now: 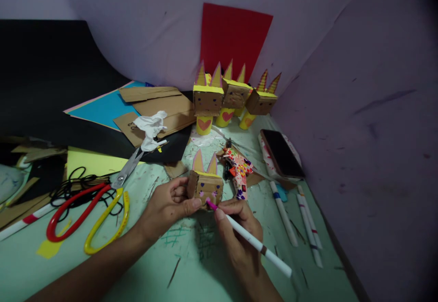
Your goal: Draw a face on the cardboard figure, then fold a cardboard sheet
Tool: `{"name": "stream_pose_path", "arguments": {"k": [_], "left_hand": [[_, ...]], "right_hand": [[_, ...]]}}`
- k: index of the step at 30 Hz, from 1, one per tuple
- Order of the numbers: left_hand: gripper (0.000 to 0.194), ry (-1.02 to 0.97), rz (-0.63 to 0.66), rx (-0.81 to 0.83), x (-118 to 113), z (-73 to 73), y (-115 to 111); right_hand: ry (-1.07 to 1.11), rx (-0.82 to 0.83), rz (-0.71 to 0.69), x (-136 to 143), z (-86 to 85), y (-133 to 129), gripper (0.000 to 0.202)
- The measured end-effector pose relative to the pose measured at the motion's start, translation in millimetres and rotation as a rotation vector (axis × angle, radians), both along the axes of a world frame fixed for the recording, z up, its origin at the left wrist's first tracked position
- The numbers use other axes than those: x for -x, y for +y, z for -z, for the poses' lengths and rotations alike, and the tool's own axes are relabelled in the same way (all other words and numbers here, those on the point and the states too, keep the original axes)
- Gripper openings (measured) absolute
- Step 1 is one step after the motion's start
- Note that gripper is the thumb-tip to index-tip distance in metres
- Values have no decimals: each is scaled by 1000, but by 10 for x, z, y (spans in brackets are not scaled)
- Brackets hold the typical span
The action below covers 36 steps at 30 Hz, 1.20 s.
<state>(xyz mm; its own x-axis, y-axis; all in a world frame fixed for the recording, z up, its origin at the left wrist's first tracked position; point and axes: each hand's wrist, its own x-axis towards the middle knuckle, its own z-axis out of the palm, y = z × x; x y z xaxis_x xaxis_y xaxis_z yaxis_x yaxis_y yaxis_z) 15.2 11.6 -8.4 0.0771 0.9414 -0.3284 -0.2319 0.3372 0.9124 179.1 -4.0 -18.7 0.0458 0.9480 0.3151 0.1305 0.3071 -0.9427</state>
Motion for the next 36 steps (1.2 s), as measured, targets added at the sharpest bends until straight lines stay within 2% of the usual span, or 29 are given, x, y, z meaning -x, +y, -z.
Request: {"name": "stream_pose_path", "arguments": {"k": [6,14,23,28,36], "left_hand": [[70,-17,8,-2,4,2,-4],[67,-8,4,-9,-4,-3,-7],[64,-14,-1,-10,-7,-12,-8],[68,-16,1,-6,-3,-1,-9],[66,-8,2,-16,4,12,-9]], "right_hand": [[25,4,41,23,-41,14,9],[-29,-5,11,-18,46,0,8],[-20,-22,2,-4,21,12,7],[13,-20,46,-1,46,19,9],[-12,-5,-2,-18,67,-5,7]]}}
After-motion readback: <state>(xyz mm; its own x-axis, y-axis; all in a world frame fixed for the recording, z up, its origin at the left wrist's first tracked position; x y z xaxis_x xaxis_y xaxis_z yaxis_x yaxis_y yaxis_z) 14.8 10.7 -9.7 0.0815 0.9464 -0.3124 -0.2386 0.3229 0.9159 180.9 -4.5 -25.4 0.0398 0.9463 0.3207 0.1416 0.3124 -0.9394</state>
